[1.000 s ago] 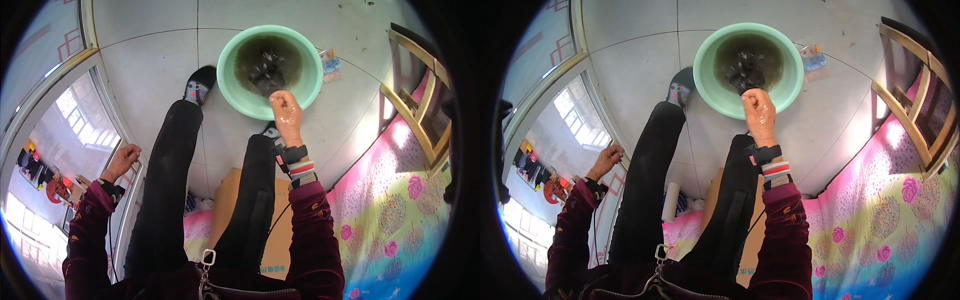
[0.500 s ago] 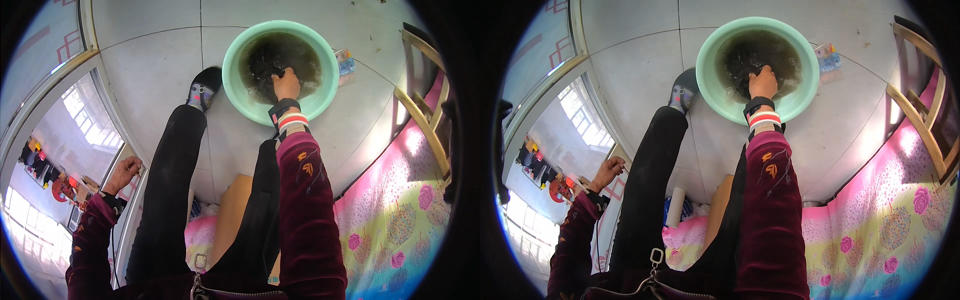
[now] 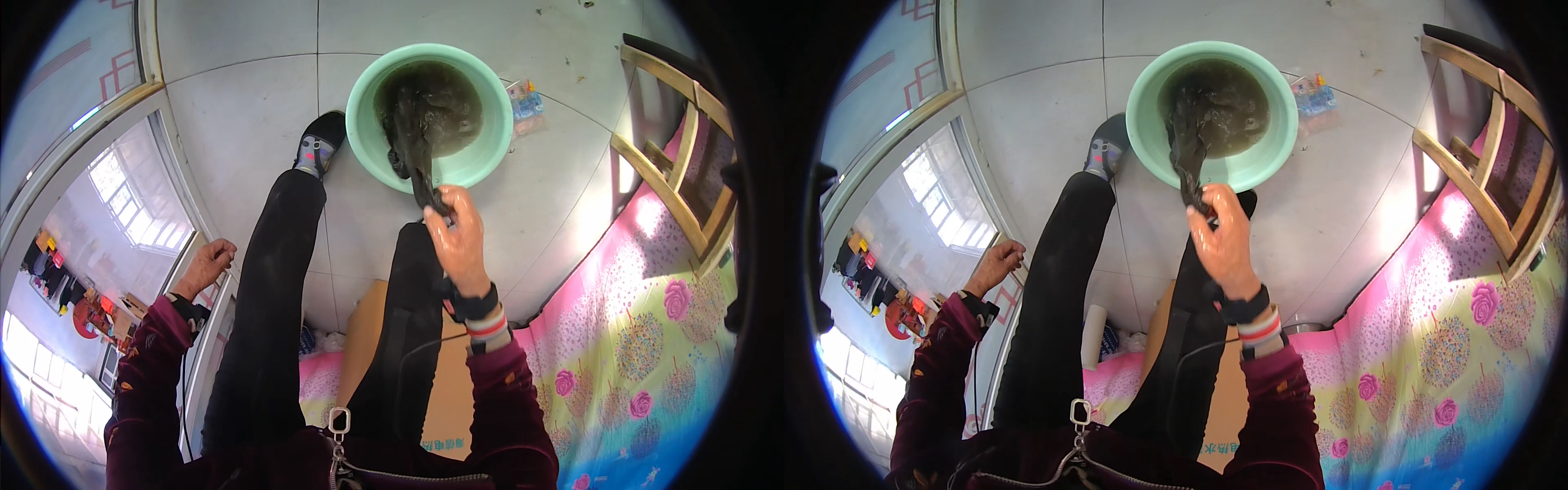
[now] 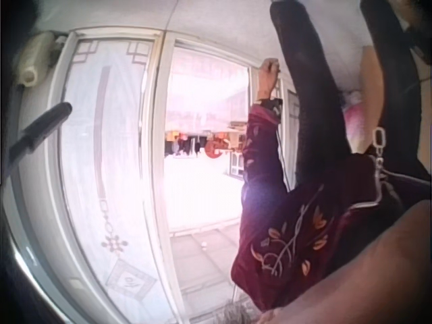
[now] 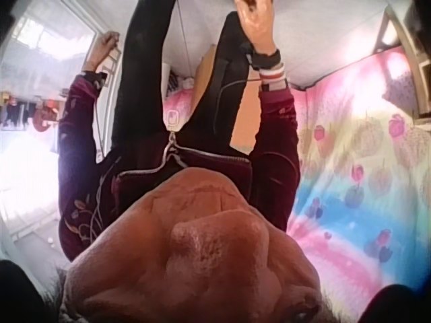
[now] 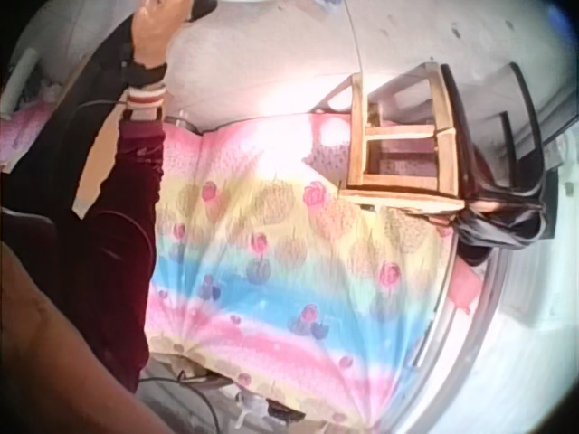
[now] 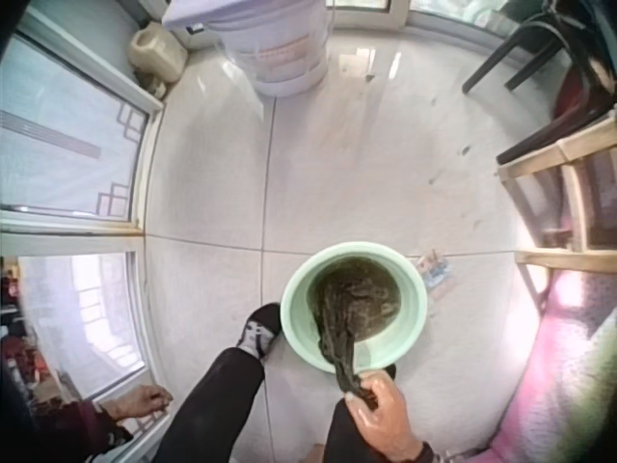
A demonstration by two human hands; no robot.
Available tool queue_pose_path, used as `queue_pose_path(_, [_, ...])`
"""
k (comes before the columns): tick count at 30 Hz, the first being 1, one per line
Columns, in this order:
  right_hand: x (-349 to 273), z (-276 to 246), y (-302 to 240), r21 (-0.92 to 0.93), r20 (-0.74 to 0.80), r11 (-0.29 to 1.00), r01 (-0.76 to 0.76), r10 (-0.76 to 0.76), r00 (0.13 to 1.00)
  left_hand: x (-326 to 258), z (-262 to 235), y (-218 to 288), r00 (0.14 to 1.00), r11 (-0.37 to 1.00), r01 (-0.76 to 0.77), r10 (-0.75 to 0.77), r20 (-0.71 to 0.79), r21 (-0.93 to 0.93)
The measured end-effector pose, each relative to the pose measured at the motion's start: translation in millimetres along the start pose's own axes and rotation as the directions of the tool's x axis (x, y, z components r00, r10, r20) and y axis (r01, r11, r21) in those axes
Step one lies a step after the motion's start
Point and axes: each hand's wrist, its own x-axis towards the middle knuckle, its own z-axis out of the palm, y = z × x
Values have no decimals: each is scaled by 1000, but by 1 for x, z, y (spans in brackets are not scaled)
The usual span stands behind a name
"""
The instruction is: The person wipes the tiled floor with a cloth, then washes the cloth in a basin of water, wrings it out, and refills the basin from a tap. The person continues wiping the floor and rinsing the cloth repeatedly.
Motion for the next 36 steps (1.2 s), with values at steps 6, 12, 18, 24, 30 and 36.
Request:
queue_pose_path(6, [-41,-35,-98,136,121,974,184,-200,972,-9,-2,16,1000,999,1,0,-25,39])
queue_pose_path(12, [-17,-27,-59,-34,-4,978,205,-205,979,-4,-6,13,999,1000,-24,24,-33,13])
queue_pose_path(18, [70,-4,66,-196,-111,980,39,-62,992,0,-9,-8,998,999,52,-52,-29,-3])
queue_pose_path(24, [115,29,162,-642,4,767,14,-15,1000,2,-15,-35,992,991,119,-116,-49,56])
queue_pose_path(30, [114,51,186,-684,51,721,-111,200,978,-4,-22,-42,993,995,103,-103,-50,16])
queue_pose_path(36, [100,15,152,-476,64,877,-71,115,991,-5,-23,-21,995,998,55,-52,-83,27])
